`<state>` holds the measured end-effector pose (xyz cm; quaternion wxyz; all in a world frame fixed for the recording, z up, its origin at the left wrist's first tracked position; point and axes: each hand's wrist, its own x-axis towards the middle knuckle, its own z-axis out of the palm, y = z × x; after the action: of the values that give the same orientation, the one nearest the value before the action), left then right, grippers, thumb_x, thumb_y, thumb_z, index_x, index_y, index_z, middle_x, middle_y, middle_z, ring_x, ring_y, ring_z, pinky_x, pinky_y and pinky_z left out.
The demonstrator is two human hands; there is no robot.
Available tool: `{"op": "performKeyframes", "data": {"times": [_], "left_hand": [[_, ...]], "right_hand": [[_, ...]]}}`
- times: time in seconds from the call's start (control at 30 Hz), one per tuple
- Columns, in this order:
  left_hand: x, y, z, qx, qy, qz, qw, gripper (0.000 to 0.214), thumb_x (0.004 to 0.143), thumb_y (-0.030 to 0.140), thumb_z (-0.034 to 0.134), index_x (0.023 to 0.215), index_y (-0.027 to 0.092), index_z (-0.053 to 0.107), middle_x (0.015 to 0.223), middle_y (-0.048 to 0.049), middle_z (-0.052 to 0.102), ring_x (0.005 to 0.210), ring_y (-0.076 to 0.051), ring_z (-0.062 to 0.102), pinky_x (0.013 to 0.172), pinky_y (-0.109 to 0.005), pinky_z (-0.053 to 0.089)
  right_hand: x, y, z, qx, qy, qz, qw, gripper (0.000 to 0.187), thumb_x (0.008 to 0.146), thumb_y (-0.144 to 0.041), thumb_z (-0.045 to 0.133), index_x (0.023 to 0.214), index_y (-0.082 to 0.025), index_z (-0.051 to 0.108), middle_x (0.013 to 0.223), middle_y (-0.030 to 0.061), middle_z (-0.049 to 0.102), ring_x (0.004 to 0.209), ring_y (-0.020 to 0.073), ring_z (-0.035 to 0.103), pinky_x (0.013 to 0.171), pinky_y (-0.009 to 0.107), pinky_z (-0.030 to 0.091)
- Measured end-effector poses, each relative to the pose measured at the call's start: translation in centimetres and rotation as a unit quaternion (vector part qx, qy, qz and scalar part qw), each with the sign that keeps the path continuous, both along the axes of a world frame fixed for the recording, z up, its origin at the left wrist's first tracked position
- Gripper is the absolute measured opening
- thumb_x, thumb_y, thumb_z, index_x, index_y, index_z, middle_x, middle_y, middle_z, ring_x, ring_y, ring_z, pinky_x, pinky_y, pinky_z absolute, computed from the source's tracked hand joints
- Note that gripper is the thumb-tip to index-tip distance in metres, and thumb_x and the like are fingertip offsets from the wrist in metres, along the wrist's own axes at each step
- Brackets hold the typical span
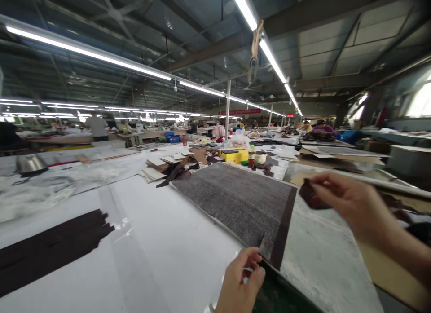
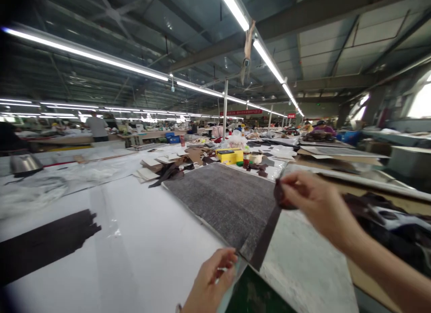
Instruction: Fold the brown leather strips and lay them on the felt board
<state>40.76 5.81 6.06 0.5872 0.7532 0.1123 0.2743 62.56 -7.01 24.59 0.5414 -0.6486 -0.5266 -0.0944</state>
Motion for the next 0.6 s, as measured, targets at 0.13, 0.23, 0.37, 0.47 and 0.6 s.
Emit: {"op": "performKeyframes", "data": {"times": [0.13, 0.23, 0.37, 0.47, 0.6], "left_hand": [[-6.6, 0.5, 3.7, -0.108, -0.046, 0.059, 0.991, 0.042, 0.083, 0.043, 0.061, 0.115, 0.016, 0.053, 0.11, -0.011, 0.062, 0.103, -0.022, 0.058, 0.085, -0.03, 0.046], [-11.6, 1.2, 4.0, -0.133, -0.066, 0.15, 0.978, 0.045, 0.079, 0.047, 0.066, 0.108, 0.016, 0.053, 0.106, -0.0116, 0.061, 0.1, -0.022, 0.056, 0.082, -0.031, 0.046], [-18.3, 2.1, 2.7, -0.139, -0.099, 0.261, 0.95, 0.038, 0.08, 0.046, 0.067, 0.099, 0.017, 0.053, 0.1, -0.0103, 0.063, 0.096, -0.022, 0.058, 0.076, -0.031, 0.046], [-23.5, 2.1, 2.3, -0.138, -0.08, 0.37, 0.915, 0.029, 0.08, 0.041, 0.066, 0.092, 0.017, 0.054, 0.095, -0.008, 0.064, 0.091, -0.021, 0.059, 0.072, -0.029, 0.046], [-29.7, 1.1, 2.3, -0.116, -0.036, 0.472, 0.873, 0.017, 0.084, 0.034, 0.06, 0.086, 0.018, 0.058, 0.086, -0.0036, 0.063, 0.083, -0.018, 0.059, 0.069, -0.027, 0.046]], "right_hand": [[-10.9, 6.4, -6.7, -0.098, 0.003, 0.075, 0.992, 0.025, 0.089, -0.045, 0.053, 0.088, -0.021, 0.059, 0.068, 0.0014, 0.061, 0.058, 0.0161, 0.06, 0.053, 0.026, 0.052], [-18.2, 9.8, -9.8, -0.104, -0.01, 0.16, 0.982, 0.019, 0.092, -0.035, 0.048, 0.085, -0.021, 0.058, 0.075, 0.0005, 0.06, 0.061, 0.0132, 0.058, 0.055, 0.022, 0.048], [-26.2, 13.2, -12.4, -0.114, -0.001, 0.29, 0.95, 0.018, 0.094, -0.03, 0.043, 0.087, -0.022, 0.057, 0.082, 0.0012, 0.059, 0.071, 0.0138, 0.059, 0.063, 0.023, 0.048], [-31.2, 15.1, -14.1, -0.145, -0.011, 0.351, 0.925, 0.016, 0.094, -0.029, 0.043, 0.088, -0.022, 0.056, 0.084, 0.001, 0.058, 0.071, 0.0143, 0.057, 0.062, 0.025, 0.045], [-37.5, 16.5, -15.7, -0.182, -0.027, 0.418, 0.889, 0.017, 0.094, -0.029, 0.043, 0.086, -0.022, 0.056, 0.083, 0.0007, 0.057, 0.07, 0.0152, 0.055, 0.06, 0.027, 0.041]]}}
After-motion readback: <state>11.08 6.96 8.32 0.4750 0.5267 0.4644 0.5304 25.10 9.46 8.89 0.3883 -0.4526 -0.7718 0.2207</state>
